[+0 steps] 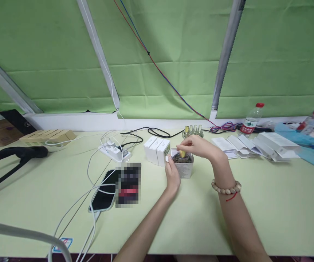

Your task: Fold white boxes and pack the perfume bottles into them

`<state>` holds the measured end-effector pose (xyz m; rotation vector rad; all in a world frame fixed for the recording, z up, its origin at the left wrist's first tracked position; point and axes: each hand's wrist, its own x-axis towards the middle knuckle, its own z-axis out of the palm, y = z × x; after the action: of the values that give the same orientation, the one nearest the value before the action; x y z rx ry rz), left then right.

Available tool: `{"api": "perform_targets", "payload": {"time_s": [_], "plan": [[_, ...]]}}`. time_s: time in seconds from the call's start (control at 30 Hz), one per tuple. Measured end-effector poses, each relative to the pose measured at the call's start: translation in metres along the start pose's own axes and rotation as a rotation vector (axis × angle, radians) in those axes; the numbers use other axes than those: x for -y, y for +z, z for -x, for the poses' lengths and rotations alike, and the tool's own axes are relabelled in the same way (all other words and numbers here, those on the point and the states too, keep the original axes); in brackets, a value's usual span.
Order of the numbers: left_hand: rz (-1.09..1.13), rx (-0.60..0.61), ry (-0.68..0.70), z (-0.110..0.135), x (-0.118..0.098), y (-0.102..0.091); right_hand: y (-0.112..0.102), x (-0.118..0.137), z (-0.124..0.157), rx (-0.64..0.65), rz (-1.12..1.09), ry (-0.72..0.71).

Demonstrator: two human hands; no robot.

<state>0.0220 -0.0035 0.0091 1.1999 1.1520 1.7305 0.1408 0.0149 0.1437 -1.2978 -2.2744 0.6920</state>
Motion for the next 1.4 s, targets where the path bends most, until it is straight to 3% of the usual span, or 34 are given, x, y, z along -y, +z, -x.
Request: {"api": "perform_targets", "payload": {"time_s": [0.33, 0.4, 0.5, 0.57, 0.8, 0.97, 1.27, 1.4], "plan": [[-0.027, -0.006, 0.021, -0.003, 0.004, -0.001, 0.0, -0.007, -0.006, 0.093, -0.061, 0.099], [-0.02, -0.002, 0.023, -0.003, 0.004, -0.001, 0.001, -0.011, -0.008, 0.025, -0.027, 0.092], [0.0, 0.008, 0.024, -0.003, 0.003, -0.001, 0.002, -0.016, -0.01, -0.178, 0.067, 0.072], [-0.003, 0.012, 0.026, -0.003, 0.003, -0.001, 0.004, -0.02, -0.011, -0.217, 0.09, 0.093], [-0.016, 0.016, 0.052, -0.003, 0.006, -0.002, 0.022, -0.024, -0.027, 0.07, -0.022, 0.274], [0.002, 0.031, 0.037, -0.004, 0.005, -0.002, 0.024, -0.019, -0.031, 0.222, 0.075, 0.389], [-0.02, -0.003, -0.051, -0.004, 0.0, -0.001, 0.004, -0.042, -0.016, 0.242, 0.103, 0.472], [0.009, 0.001, -0.075, -0.003, -0.005, -0.002, -0.001, -0.04, -0.01, 0.244, 0.075, 0.455]]}}
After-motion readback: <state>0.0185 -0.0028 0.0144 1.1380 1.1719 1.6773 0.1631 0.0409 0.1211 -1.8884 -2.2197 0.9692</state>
